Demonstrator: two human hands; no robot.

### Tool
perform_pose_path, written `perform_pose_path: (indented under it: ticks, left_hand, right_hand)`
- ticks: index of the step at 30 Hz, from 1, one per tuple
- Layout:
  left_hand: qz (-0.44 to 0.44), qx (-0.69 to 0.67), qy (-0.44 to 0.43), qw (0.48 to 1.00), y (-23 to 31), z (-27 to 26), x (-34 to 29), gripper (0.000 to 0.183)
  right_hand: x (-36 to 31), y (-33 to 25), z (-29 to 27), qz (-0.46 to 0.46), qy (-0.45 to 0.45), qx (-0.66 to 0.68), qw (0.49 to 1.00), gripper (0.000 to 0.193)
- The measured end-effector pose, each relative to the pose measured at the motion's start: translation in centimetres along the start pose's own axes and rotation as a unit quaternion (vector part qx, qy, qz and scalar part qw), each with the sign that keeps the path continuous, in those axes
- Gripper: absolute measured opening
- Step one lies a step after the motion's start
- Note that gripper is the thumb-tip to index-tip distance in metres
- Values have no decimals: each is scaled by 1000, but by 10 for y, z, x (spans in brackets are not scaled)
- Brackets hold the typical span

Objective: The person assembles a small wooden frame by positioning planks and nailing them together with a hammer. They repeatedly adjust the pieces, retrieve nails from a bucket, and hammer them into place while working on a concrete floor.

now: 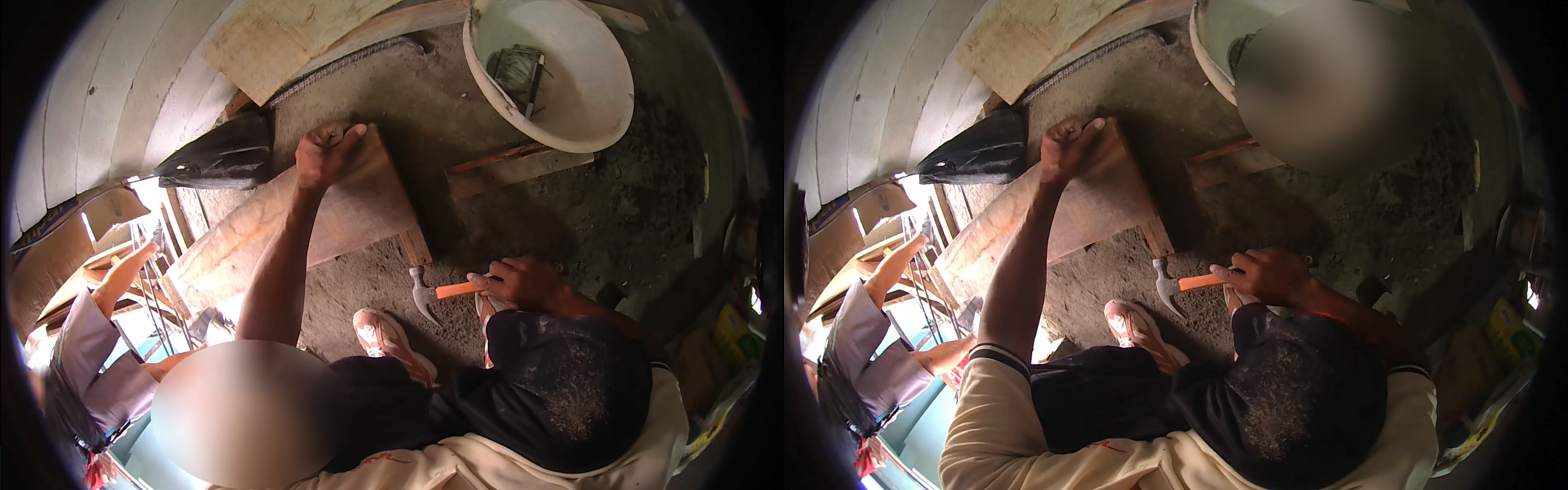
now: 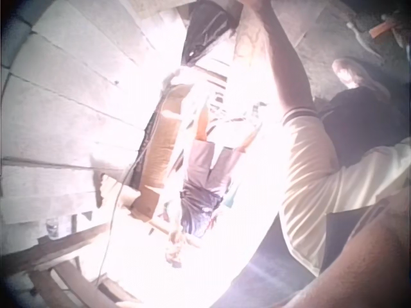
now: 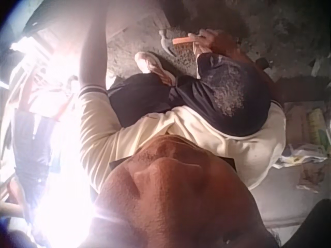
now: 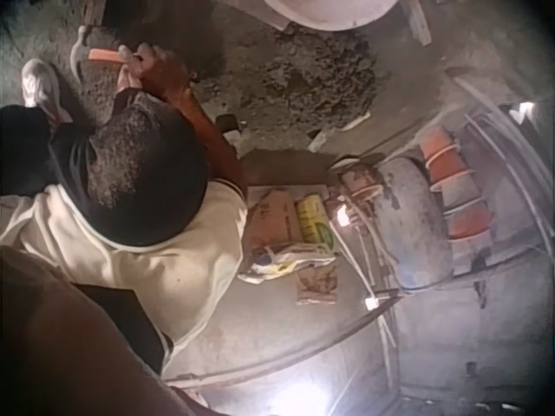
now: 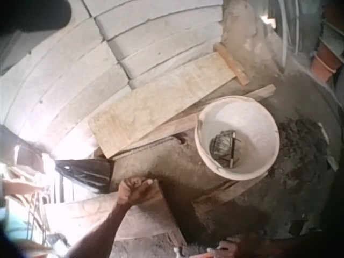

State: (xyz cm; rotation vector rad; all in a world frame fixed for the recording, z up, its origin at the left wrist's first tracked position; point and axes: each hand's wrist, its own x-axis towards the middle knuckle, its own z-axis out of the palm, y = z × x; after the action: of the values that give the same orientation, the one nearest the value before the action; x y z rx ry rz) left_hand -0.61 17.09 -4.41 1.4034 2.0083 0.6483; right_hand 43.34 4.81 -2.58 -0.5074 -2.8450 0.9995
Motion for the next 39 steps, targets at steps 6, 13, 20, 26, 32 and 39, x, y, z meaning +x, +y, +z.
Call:
perform_pose_path:
  ticks: [6, 13, 20, 26, 32, 39]
  left_hand:
    - [22, -29, 5, 999, 10, -3, -6, 49]
    - [120, -205, 44, 970, 2, -11, -10, 39]
    - [162, -244, 49, 955, -1, -4, -11, 34]
    - [172, -180, -53, 967, 6, -14, -10, 33]
    - [163, -108, -55, 979, 11, -15, -18, 36]
    - [202, -61, -61, 976, 11, -18, -15, 34]
  right_hand:
    - [3, -1, -4, -1, 8, 28, 1000, 53]
    - [21, -13, -13, 80, 127, 276, 949, 42]
    - [69, -25, -30, 299, 194, 544, 759, 47]
    - [96, -31, -56, 305, 241, 543, 744, 48]
    - [117, -40, -71, 293, 241, 514, 769, 42]
    - [137, -31, -78, 263, 234, 275, 895, 41]
